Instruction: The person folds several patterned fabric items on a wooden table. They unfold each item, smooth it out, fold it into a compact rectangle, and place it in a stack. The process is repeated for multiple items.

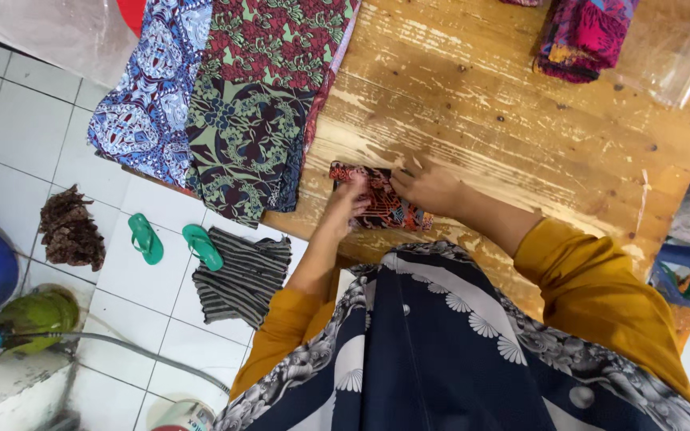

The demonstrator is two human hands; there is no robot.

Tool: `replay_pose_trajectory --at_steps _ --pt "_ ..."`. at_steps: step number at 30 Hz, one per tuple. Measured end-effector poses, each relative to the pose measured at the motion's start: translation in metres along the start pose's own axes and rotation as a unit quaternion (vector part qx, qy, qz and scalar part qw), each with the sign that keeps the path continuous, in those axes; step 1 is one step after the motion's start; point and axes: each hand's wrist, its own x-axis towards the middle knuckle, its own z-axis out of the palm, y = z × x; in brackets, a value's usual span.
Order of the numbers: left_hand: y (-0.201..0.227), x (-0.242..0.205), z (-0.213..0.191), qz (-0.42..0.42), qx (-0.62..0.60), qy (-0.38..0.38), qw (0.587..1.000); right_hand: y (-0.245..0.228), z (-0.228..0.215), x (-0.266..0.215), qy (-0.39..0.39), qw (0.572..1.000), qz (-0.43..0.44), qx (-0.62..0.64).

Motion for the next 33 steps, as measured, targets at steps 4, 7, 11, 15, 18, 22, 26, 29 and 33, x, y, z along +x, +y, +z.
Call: replay_pose_trajectory --at_steps 4,7,11,15,18,22,26,29,33 --pt "-0.036 0.013 0.003 -0.024 -0.168 0.049 0.984 -0.026 -0.002 -0.018 0.033 0.995 0.028 0.090" --pt "-0.082 0.034 0.001 0.056 -0.232 0.070 0.969 -0.041 -0.002 -0.030 0.072 0.957 0.184 0.213" --pt "-0.152 0.045 -0.022 0.196 -0.297 -0.043 0.934 -0.089 0.019 -0.050 0.146 0.946 0.221 0.189" --pt "-0.160 0.042 -0.032 0.211 -0.281 -0.047 0.935 -0.123 0.068 -0.052 0.209 0.951 0.211 0.081" --pt "-0.140 0.019 -0.030 0.234 -0.282 0.006 0.930 -0.137 0.105 -0.051 0.238 0.952 0.189 0.023" --pt "-0.112 -0.018 -0.035 0.359 0.081 0.130 0.921 -0.145 0.130 -0.056 0.274 0.939 0.209 -0.001" --pt "-0.102 -0.040 -0.045 0.432 0.250 0.187 0.846 -0.164 0.144 -0.060 0.215 0.946 0.236 0.051" --pt "-0.093 -0.037 -0.046 0.423 0.250 0.158 0.856 -0.166 0.161 -0.058 0.180 0.934 0.266 0.159" --pt "-0.090 -0.029 -0.054 0.322 0.266 0.114 0.902 -0.153 0.160 -0.065 0.182 0.897 0.231 0.330"
